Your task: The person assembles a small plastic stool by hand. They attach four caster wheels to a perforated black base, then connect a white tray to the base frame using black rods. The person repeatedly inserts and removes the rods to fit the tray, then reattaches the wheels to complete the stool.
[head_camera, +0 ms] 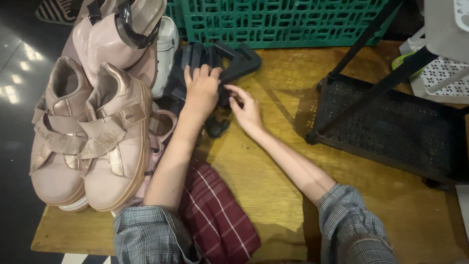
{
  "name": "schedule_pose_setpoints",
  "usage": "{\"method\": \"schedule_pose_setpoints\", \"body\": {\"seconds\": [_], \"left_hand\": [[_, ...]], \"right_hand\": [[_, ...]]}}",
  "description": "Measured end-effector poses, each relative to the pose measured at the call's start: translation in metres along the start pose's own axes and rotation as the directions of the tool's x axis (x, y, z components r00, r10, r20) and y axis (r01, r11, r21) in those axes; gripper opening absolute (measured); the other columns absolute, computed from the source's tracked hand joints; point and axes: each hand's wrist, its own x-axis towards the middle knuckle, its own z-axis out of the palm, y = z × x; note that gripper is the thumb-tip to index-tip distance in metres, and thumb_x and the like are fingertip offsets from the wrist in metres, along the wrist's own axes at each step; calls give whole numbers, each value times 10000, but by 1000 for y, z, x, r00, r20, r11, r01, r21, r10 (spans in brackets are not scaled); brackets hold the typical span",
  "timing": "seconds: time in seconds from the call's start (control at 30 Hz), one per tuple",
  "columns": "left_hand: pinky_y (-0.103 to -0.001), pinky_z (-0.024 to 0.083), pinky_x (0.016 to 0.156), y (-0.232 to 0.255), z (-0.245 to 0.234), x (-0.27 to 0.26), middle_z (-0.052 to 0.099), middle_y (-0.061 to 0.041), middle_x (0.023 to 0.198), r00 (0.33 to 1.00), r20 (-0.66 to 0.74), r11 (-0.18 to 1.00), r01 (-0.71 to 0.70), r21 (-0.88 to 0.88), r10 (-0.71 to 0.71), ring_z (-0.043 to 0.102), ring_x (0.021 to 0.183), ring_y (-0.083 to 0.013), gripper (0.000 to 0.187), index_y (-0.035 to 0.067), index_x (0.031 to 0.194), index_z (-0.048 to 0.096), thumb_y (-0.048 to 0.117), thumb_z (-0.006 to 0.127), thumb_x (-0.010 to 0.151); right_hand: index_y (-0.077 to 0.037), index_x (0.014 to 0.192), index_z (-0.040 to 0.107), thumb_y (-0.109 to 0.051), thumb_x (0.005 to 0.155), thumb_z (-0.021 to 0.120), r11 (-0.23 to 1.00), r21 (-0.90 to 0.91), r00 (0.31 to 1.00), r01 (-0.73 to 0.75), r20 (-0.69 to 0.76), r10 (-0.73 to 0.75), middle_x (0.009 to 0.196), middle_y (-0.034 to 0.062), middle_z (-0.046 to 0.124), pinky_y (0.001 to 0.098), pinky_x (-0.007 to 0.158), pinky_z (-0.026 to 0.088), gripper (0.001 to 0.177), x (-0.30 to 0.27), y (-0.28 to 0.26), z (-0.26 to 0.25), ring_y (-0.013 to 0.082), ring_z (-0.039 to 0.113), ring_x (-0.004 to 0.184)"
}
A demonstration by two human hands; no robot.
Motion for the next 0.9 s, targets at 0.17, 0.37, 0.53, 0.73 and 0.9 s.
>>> {"method": "schedule_pose_setpoints", "body": {"seconds": [0.17, 0.37, 0.53, 0.73, 0.9], "left_hand": [[-632, 275, 1164, -11, 2, -2, 630, -124, 1073, 996, -1, 947, 83, 312, -87, 592, 1094, -345, 309, 67, 1148, 690, 84, 663, 841], [-668, 265, 1146, -17, 8, -4, 616, -144, 1123, 973, -12, 916, 220, 336, -229, 546, 1178, -378, 265, 52, 1162, 673, 209, 701, 949], [-702, 258, 1078, -4, -2, -3, 578, -201, 1278, 983, -47, 946, 186, 265, -180, 486, 1258, -432, 550, 34, 1342, 598, 312, 747, 893], [-664, 274, 1100, 54, -52, 13, 569, -154, 1358, 997, -6, 995, 77, -58, -78, 509, 1294, -364, 516, 68, 1413, 557, 231, 748, 963], [-517, 342, 1194, 144, -94, 36, 516, -154, 1481, 987, -74, 897, -162, -412, 144, 485, 1417, -325, 561, 77, 1513, 470, 235, 738, 1046]], "right_hand": [[-178, 1302, 690, -5, 953, 638, 990, -52, 991, 135, -6, -135, 1135, 113, 700, 337, 925, 563, 393, -4, -13, -4, 222, 698, 1041], [-161, 1248, 705, 8, 955, 594, 927, -233, 956, 294, 78, -284, 1265, 80, 704, 406, 1048, 479, 355, -9, -38, -25, 270, 613, 1225], [-101, 1177, 691, -16, 864, 650, 599, -492, 771, 632, 317, -553, 1317, 89, 640, 488, 1106, 373, 327, -76, -31, -100, 295, 539, 1276], [-114, 1352, 382, -136, 1014, 762, 269, -879, 652, 393, 60, -756, 1326, 115, 370, 474, 1075, 307, 508, -133, -17, -211, 271, 370, 1289], [-63, 1198, 641, -295, 934, 748, 255, -956, 902, 144, 22, -430, 1289, 109, 621, 489, 1052, 383, 368, -145, -13, -228, 281, 525, 1302]]}}
